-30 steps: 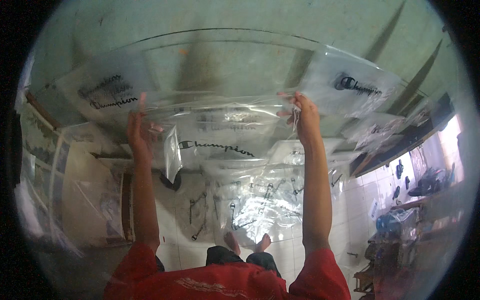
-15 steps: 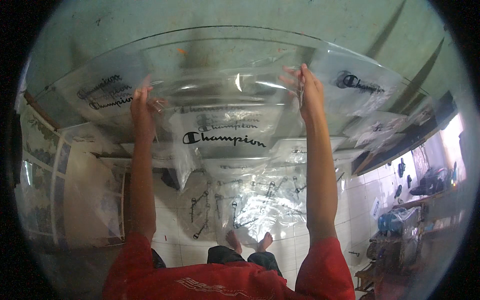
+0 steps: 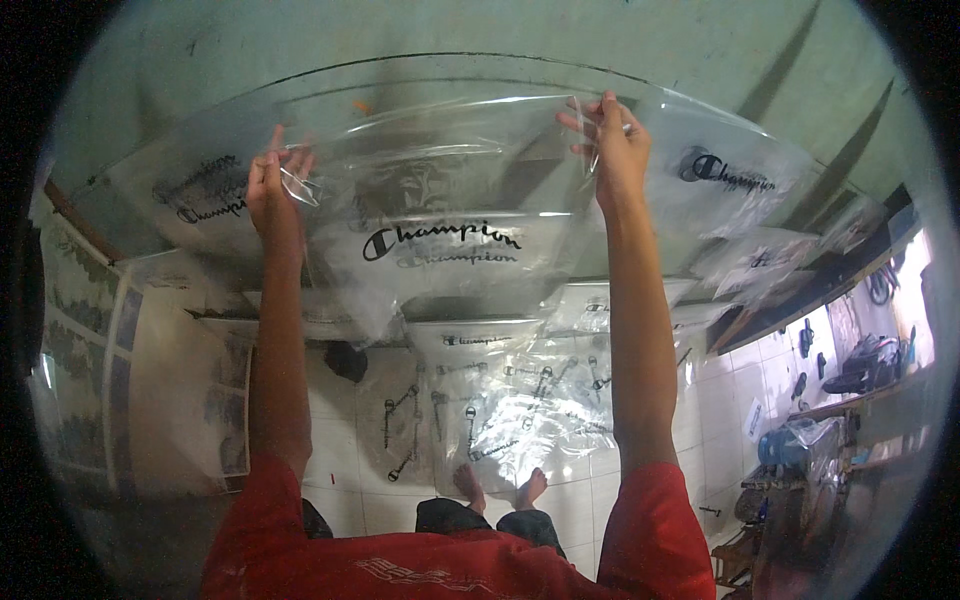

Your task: The person picks up printed plastic sheets from a coworker at a printing station and places them one by one onto various surfaces and drying racks around the room.

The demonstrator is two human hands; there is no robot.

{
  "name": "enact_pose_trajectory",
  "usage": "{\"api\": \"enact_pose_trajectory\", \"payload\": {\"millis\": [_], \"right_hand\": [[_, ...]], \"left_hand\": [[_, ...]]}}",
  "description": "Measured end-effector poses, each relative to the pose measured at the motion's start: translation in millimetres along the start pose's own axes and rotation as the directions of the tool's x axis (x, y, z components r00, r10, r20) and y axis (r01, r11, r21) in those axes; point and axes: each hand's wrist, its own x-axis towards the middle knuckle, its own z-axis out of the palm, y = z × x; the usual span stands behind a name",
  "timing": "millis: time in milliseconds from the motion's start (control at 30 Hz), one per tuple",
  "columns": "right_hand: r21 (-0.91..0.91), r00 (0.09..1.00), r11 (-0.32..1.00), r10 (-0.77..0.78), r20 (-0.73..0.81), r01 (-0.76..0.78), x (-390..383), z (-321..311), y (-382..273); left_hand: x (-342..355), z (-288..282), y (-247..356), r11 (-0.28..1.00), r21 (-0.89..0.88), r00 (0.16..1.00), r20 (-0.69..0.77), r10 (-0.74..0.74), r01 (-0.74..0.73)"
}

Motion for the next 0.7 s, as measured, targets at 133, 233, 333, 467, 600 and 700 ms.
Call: {"api": "enact_pose_trajectory", "payload": {"millis": [133, 233, 333, 467, 600, 700], "right_hand": [[0.0, 0.999, 0.999, -0.046, -0.024, 0.046, -1.8, 1.4, -0.9], [-0.018, 0.994, 0.996, -0.087, -0.065, 0.086, -7.0, 4.3, -12.2], [-0.056, 0.992, 0.995, -0.093, -0.084, 0.088, 2.0, 2.1, -8.9], [-0.069, 0.992, 0.997, -0.031, -0.124, 0.022, 8.9, 2.1, 1.2], [-0.093, 0.99, 0.995, -0.041, -0.134, 0.029, 18.3, -2.6, 19.4], [-0.084, 0.993, 0.996, -0.03, -0.111, 0.021, 19.9, -8.8, 30.7]], "left_hand": [[-4.3, 1.7, -6.2, 0.994, 0.039, 0.995, 0.008, 0.104, -0.104], [-16.5, 5.3, 1.0, 0.967, -0.049, 0.968, 0.015, 0.251, -0.25], [-15.7, 17.5, 11.2, 0.969, 0.033, 0.969, 0.01, 0.245, -0.246], [-6.8, 14.1, -6.2, 0.979, 0.06, 0.981, 0.034, 0.193, -0.195], [-8.5, 19.4, -13.9, 0.963, 0.188, 0.981, 0.038, 0.192, -0.195], [-12.0, 22.4, -16.3, 0.951, 0.198, 0.971, 0.044, 0.235, -0.239]]}}
